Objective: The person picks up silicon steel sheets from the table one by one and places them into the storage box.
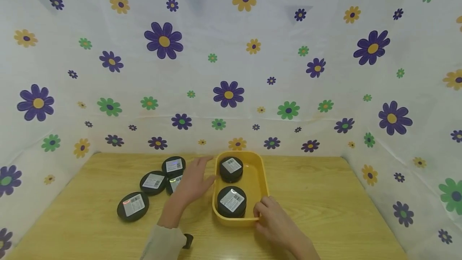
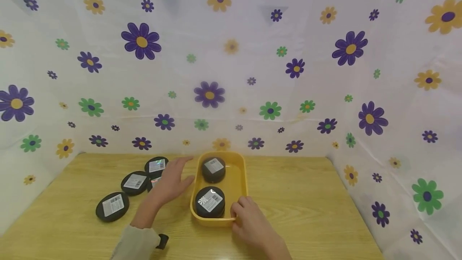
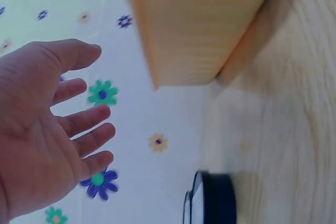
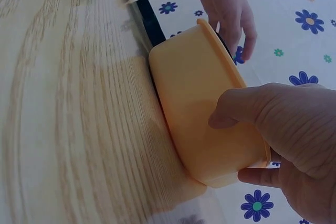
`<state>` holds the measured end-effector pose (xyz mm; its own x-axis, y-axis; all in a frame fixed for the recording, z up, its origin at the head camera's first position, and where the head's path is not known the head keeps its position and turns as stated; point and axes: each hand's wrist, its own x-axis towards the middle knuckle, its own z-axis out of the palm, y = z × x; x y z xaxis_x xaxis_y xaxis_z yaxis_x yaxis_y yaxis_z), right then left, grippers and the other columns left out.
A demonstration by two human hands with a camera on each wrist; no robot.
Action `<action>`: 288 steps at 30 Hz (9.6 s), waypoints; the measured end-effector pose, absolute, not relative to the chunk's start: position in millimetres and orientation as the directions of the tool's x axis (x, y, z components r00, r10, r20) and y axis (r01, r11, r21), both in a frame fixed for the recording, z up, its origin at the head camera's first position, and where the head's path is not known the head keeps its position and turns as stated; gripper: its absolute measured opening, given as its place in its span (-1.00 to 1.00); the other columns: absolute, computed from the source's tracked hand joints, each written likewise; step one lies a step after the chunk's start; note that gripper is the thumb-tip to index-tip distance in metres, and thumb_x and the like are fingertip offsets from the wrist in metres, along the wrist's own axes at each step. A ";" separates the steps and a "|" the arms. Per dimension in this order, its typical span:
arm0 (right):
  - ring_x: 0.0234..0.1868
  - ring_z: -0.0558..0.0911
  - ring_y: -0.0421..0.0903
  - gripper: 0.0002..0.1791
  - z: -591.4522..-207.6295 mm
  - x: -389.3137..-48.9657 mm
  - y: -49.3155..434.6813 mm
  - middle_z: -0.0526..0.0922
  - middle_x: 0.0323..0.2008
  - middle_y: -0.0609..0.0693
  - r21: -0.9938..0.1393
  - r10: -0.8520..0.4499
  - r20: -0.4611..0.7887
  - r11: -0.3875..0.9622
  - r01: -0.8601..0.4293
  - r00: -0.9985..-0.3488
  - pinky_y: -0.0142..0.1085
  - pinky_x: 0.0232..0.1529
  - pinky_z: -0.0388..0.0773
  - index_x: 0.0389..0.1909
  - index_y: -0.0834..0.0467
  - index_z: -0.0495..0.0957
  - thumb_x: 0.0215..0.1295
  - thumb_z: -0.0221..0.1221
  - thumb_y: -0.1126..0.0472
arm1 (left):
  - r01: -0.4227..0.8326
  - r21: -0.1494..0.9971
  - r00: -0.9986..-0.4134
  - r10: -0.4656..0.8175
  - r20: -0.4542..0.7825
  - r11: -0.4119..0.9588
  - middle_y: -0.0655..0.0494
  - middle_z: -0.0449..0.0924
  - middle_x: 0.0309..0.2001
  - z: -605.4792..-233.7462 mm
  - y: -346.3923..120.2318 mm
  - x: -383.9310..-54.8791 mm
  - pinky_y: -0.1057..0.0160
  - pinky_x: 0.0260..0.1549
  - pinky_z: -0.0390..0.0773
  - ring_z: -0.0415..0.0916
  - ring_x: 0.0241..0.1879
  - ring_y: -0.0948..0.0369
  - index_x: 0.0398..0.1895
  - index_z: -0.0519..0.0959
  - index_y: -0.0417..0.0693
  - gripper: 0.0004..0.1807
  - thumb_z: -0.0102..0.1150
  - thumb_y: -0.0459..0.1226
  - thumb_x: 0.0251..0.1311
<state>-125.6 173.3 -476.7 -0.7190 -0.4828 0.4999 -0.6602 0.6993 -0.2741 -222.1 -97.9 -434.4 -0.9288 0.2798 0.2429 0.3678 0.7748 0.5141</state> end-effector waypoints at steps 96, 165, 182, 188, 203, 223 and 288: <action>-0.30 0.28 -0.24 -0.63 -473.1 -122.2 170.3 0.26 -0.41 -0.26 -0.305 -0.470 0.451 0.718 -0.626 -0.759 -0.40 -0.26 0.32 -0.47 -0.01 0.40 -0.20 0.38 0.37 | 0.152 0.443 -0.987 0.117 0.107 0.884 -0.51 0.08 0.33 -448.7 -173.8 -182.5 -0.44 0.12 0.26 0.07 0.30 -0.47 0.39 0.20 -0.26 -0.29 0.23 -0.21 0.26; -0.30 0.29 -0.27 -0.63 -474.4 -121.9 171.4 0.27 -0.40 -0.27 -0.310 -0.456 0.447 0.728 -0.611 -0.770 -0.42 -0.26 0.34 -0.45 -0.01 0.41 -0.21 0.38 0.38 | 0.069 0.422 -0.996 0.085 -0.018 0.904 -0.56 -0.05 0.38 -468.5 -163.5 -201.3 -0.51 0.09 0.23 0.01 0.29 -0.56 0.47 0.05 -0.23 -0.15 0.27 -0.20 0.23; -0.31 0.28 -0.27 -0.61 -474.1 -124.0 171.0 0.27 -0.41 -0.27 -0.295 -0.464 0.479 0.714 -0.635 -0.745 -0.42 -0.27 0.32 -0.46 -0.01 0.40 -0.25 0.38 0.38 | 0.066 0.426 -0.997 0.081 -0.017 0.902 -0.54 0.01 0.36 -466.1 -159.1 -195.4 -0.44 0.04 0.35 0.06 0.28 -0.46 0.47 0.09 -0.25 -0.15 0.27 -0.17 0.22; -0.31 0.28 -0.26 -0.62 -473.4 -124.0 171.0 0.27 -0.40 -0.27 -0.303 -0.465 0.471 0.712 -0.633 -0.749 -0.41 -0.27 0.33 -0.46 -0.01 0.40 -0.24 0.37 0.38 | 0.104 0.461 -0.993 0.119 -0.003 0.881 -0.57 -0.07 0.38 -468.7 -159.9 -198.1 -0.44 0.08 0.32 -0.01 0.32 -0.50 0.47 0.08 -0.28 -0.17 0.25 -0.22 0.22; -0.32 0.29 -0.26 -0.61 -476.5 -123.9 171.0 0.28 -0.41 -0.26 -0.294 -0.467 0.487 0.708 -0.642 -0.738 -0.41 -0.28 0.34 -0.46 0.00 0.40 -0.27 0.38 0.38 | 0.174 0.518 -0.980 0.198 0.008 0.838 -0.50 -0.17 0.44 -471.7 -159.8 -202.8 -0.38 0.13 0.33 0.00 0.37 -0.48 0.48 0.07 -0.25 -0.19 0.25 -0.29 0.24; -0.32 0.28 -0.27 -0.60 -475.8 -122.9 170.7 0.26 -0.41 -0.26 -0.281 -0.471 0.492 0.709 -0.646 -0.732 -0.42 -0.28 0.33 -0.46 -0.01 0.39 -0.27 0.39 0.37 | 0.156 0.511 -0.985 0.171 0.017 0.845 -0.50 -0.12 0.44 -472.6 -160.3 -201.1 -0.36 0.08 0.39 0.01 0.37 -0.46 0.51 0.04 -0.19 -0.12 0.28 -0.22 0.21; -0.29 0.29 -0.25 -0.65 -468.3 -119.0 169.1 0.26 -0.40 -0.27 -0.355 -0.446 0.376 0.740 -0.571 -0.812 -0.40 -0.24 0.34 -0.45 -0.02 0.40 -0.10 0.40 0.34 | 0.066 0.478 -0.990 0.116 -0.077 0.876 -0.33 0.37 0.21 -451.5 -150.8 -203.8 -0.20 0.02 0.51 0.52 0.01 -0.12 0.41 0.19 -0.15 0.03 0.43 0.04 -0.13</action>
<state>-119.0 169.1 -468.3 -0.8123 -0.4457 0.3762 -0.5708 0.7403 -0.3552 -203.8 -150.8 -451.5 -0.9903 0.1161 -0.0767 0.0657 0.8759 0.4781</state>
